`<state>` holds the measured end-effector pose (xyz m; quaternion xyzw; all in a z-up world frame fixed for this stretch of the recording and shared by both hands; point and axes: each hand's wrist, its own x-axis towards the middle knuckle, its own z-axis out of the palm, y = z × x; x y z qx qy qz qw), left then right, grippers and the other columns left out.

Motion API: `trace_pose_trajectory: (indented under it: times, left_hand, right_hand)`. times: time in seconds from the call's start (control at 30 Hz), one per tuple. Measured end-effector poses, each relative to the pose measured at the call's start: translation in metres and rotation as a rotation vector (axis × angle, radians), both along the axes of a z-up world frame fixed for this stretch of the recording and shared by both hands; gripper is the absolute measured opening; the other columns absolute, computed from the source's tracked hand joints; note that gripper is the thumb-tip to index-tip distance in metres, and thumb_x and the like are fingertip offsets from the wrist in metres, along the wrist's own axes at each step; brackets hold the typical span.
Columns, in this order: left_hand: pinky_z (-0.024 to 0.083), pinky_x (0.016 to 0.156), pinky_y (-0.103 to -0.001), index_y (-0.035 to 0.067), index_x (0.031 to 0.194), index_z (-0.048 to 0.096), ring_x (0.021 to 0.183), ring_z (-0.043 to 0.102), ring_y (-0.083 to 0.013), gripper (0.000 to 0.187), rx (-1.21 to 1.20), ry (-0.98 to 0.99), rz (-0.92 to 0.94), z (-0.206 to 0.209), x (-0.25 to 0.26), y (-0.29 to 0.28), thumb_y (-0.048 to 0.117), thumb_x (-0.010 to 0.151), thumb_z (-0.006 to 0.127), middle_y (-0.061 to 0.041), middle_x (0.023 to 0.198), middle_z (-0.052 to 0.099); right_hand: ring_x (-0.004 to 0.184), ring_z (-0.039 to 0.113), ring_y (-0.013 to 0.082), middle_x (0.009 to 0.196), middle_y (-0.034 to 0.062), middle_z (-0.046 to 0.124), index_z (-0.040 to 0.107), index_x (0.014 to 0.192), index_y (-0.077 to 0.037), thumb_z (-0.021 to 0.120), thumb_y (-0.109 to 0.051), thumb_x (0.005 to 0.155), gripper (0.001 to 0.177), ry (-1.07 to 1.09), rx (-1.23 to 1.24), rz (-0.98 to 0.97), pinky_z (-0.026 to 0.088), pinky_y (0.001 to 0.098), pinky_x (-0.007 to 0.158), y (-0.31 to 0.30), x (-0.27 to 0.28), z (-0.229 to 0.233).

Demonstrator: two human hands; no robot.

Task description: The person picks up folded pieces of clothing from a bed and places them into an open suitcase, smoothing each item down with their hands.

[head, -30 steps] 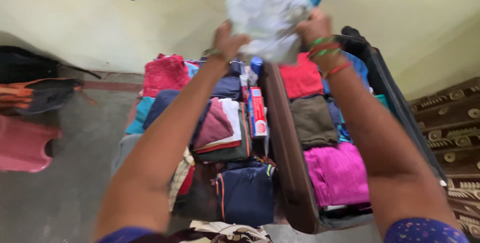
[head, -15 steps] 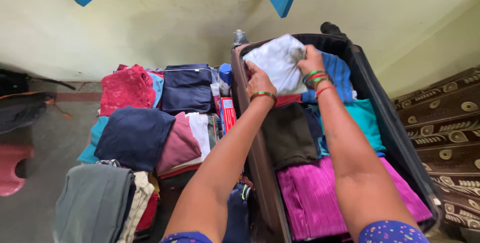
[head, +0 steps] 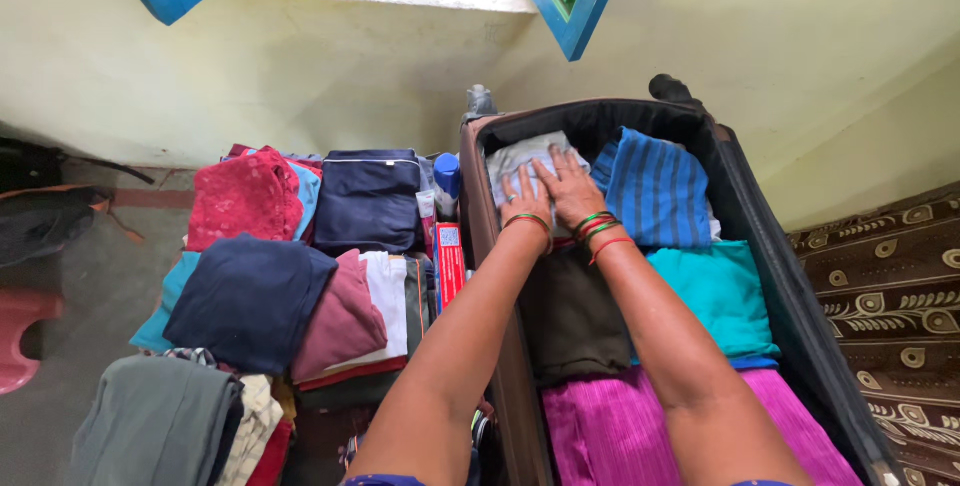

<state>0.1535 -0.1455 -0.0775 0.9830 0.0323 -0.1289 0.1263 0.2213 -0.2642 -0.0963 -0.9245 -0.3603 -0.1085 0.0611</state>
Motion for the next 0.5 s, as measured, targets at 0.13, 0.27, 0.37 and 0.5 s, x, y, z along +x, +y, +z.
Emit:
trace_pose_trajectory:
  times: [0.13,0.27,0.37,0.5]
  left_hand:
    - [0.024,0.118,-0.062,0.010,0.166,-0.010,0.151,0.002,-0.0611,0.161,0.034,0.167,-0.003,0.007,0.000,0.006,0.034,0.053,0.103,-0.025,0.169,-0.019]
    - [0.013,0.116,-0.070,0.004,0.163,-0.007,0.157,-0.013,-0.0479,0.151,0.214,0.267,-0.216,0.004,0.012,0.011,0.042,0.064,0.100,-0.020,0.169,-0.022]
    - [0.007,0.123,-0.069,0.021,0.161,0.010,0.161,-0.005,-0.0447,0.093,0.072,0.187,-0.157,0.009,0.010,0.011,0.058,0.091,0.058,-0.008,0.172,-0.002]
    - [0.014,0.123,-0.061,0.011,0.154,0.033,0.154,0.020,-0.0404,0.073,0.203,-0.003,-0.259,0.044,-0.050,0.024,0.053,0.096,0.047,-0.017,0.163,0.028]
  right_hand:
    - [0.145,0.037,0.0471,0.164,0.0219,0.032,0.047,0.153,-0.023,0.058,-0.013,0.090,0.065,-0.001,0.039,0.027,0.041,0.0514,0.113,0.007,0.009,-0.021]
    - [0.145,0.039,0.0476,0.164,0.0210,0.033,0.046,0.153,-0.024,0.056,-0.016,0.093,0.062,-0.014,0.031,0.014,0.043,0.0508,0.111,0.011,0.008,-0.028]
    - [0.143,0.041,0.0463,0.163,0.0200,0.034,0.046,0.152,-0.025,0.053,-0.020,0.094,0.059,-0.078,-0.035,0.009,0.043,0.0520,0.108,0.010,0.007,-0.035]
    - [0.142,0.045,0.0425,0.163,0.0237,0.037,0.042,0.157,-0.026,0.047,-0.016,0.096,0.062,-0.186,-0.202,-0.007,0.047,0.0515,0.106,0.000,0.007,-0.020]
